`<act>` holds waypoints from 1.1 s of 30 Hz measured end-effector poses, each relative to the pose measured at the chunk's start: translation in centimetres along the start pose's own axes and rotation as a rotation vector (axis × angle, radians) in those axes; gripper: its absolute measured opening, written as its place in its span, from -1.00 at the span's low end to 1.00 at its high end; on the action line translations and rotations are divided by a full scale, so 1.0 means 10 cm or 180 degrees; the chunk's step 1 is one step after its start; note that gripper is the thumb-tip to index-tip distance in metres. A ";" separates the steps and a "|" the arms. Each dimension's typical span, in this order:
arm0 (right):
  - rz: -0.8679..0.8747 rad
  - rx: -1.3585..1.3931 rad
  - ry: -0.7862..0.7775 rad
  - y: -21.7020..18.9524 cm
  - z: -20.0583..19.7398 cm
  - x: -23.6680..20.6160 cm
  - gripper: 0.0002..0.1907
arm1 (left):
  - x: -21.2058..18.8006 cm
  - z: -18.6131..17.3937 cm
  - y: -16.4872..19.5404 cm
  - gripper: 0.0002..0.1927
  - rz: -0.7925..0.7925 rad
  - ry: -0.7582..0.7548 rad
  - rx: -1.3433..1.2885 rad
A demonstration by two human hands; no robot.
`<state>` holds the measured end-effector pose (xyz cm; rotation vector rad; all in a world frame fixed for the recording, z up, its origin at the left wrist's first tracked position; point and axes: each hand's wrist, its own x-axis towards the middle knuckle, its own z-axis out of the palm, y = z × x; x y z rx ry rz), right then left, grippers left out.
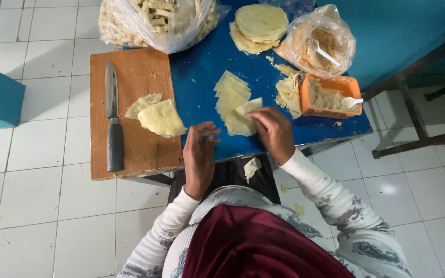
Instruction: The person folds thin round pastry sheets into triangular parcels on a blue table, occasionally scooping filling from an orange container with a spoon and placing it onto a wrapper before folding. Folded pieces are laid in a row on the table, with scrap pieces set aside.
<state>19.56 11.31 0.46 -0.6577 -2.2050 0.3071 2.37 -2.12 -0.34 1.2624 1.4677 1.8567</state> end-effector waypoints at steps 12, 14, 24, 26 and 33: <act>-0.0429 -0.0192 -0.0299 -0.26 0.05 -0.27 -0.79 | -0.06 -0.01 0.09 -0.53 0.0884 -0.0622 0.1465; -0.0445 -0.0164 -0.0347 -0.30 0.02 -0.24 -0.79 | -0.07 -0.04 0.12 -0.59 0.1009 -0.0519 0.1622; -0.0692 0.0660 -0.0798 -0.65 0.27 0.52 -0.77 | -0.12 -0.56 0.21 -0.82 0.0534 0.1125 0.1775; -0.0973 0.0825 -0.0795 -0.86 0.67 0.70 -0.73 | -0.13 -0.64 0.20 -0.85 0.0570 0.1224 0.1807; -0.0864 -0.0052 -0.0753 -1.05 1.28 0.81 -0.76 | -0.05 -0.71 0.16 -0.88 0.0408 0.1396 0.1258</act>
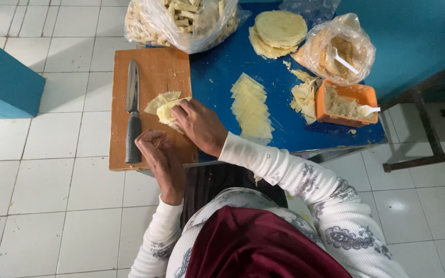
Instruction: The person folds thin round pastry sheets into triangular parcels on a blue table, occasionally scooping filling from an orange container with a spoon and placing it onto a wrapper before folding. Folded pieces are laid in a row on the table, with scrap pieces set aside.
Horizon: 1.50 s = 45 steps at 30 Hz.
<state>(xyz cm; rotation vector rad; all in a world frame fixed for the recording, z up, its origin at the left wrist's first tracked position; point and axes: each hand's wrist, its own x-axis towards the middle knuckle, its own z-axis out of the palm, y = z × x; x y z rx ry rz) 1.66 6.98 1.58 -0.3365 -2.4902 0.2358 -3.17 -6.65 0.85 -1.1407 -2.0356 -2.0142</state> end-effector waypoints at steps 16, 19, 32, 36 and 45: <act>0.1689 0.3481 -0.0860 0.80 0.07 0.14 -0.81 | 0.28 0.18 0.03 -0.80 -0.0104 -0.0436 0.0458; 0.1842 0.3826 -0.0787 0.84 0.05 0.11 -0.84 | 0.37 0.22 -0.01 -0.74 -0.0150 -0.0390 0.0201; 0.1971 0.2438 0.0161 1.05 -1.29 -1.10 -0.90 | 0.44 0.06 -0.04 -0.75 0.0218 -0.0557 0.0904; 0.1054 0.0446 0.0388 0.74 -1.24 -1.36 -0.91 | 0.56 0.05 -0.06 -0.86 0.0823 -0.0559 0.1545; 0.0294 0.0027 0.0415 0.53 -0.95 -1.65 -0.84 | 0.77 0.10 -0.22 -0.85 0.0743 -0.0713 0.1122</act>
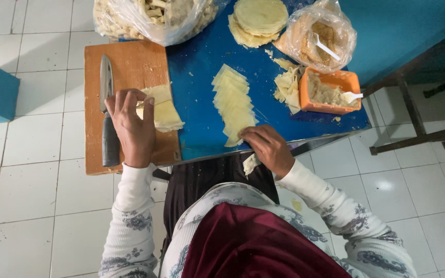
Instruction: The person folds thin round pastry sheets into triangular parcels on a blue table, occasionally scooping filling from an orange container with a spoon and placing it onto a wrapper before folding. Folded pieces are laid in a row on the table, with scrap pieces set aside.
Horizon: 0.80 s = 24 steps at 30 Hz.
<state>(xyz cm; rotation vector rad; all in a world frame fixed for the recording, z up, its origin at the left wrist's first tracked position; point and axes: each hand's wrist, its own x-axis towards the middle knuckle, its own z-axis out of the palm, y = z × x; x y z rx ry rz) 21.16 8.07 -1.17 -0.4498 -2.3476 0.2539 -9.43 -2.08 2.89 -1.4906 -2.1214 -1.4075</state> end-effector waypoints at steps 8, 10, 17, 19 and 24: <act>0.2017 0.2188 -0.0321 0.58 -0.12 0.17 -0.85 | -0.03 -0.01 0.02 -0.89 0.0251 -0.0134 0.0150; 0.2188 0.2887 -0.0315 0.70 -0.16 0.19 -0.82 | -0.05 -0.01 0.03 -0.89 0.0254 -0.0146 0.0142; 0.2072 0.2324 0.0111 0.60 -0.25 0.30 -0.85 | -0.08 -0.09 0.01 -0.90 -0.0175 0.0024 -0.0364; 0.1431 0.1222 0.0195 0.39 -0.20 0.28 -0.86 | -0.09 -0.13 0.04 -0.86 -0.0532 -0.0021 -0.0548; 0.1605 0.1005 0.0164 0.14 -0.11 0.31 -0.84 | -0.18 -0.08 0.29 -0.90 -0.0805 -0.0095 -0.0707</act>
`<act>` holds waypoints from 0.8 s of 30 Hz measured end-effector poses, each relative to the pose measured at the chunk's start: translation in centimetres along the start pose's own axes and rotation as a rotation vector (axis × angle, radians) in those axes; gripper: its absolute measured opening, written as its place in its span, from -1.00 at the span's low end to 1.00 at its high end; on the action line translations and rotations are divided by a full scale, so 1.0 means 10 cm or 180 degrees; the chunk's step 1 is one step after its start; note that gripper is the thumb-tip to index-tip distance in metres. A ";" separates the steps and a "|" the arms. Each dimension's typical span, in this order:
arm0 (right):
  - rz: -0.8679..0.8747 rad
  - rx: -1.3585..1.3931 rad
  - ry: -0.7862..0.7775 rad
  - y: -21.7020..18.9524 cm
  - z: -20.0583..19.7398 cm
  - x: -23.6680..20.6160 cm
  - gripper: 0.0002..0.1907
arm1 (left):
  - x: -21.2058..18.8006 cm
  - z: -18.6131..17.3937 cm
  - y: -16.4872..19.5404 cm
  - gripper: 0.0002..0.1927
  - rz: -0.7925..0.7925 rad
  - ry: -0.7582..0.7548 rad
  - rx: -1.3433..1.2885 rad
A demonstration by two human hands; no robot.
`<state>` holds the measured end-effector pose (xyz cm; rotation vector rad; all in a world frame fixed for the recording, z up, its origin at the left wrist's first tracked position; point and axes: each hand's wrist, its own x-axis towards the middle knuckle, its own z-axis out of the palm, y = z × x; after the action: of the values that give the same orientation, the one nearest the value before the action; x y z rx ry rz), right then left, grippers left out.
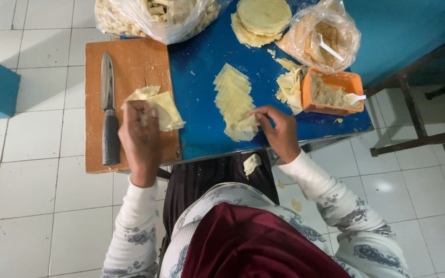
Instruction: The person folds thin round pastry sheets into triangular parcels on a blue table, occasionally scooping filling from an orange container with a spoon and placing it onto a wrapper before folding. Folded pieces are laid in a row on the table, with scrap pieces set aside.
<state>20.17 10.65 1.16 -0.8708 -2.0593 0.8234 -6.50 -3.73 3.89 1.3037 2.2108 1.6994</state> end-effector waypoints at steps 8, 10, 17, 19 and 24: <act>0.0814 0.1895 -0.0325 0.02 -0.13 0.01 -0.86 | -0.59 0.56 0.50 -0.85 0.0721 -0.0958 -0.0971; 0.0949 0.2306 -0.0382 -0.02 -0.08 -0.07 -0.86 | -0.64 0.66 0.54 -0.93 0.0727 -0.1031 -0.1126; 0.1094 0.3127 -0.0458 -0.11 0.06 -0.33 -0.86 | -0.74 0.79 0.50 -0.65 0.0562 -0.1092 -0.1109; 0.1080 0.3281 -0.0465 -0.08 0.07 -0.38 -0.87 | -0.80 0.78 0.48 -0.70 0.0282 -0.1203 -0.1311; 0.1195 0.3381 -0.0459 0.02 0.10 -0.46 -0.87 | -0.84 0.76 0.42 -0.84 0.0042 -0.1335 -0.2223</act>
<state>21.71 6.93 -1.19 -0.5659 -1.2315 1.9577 5.14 -3.14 0.81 1.3040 1.2182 1.7497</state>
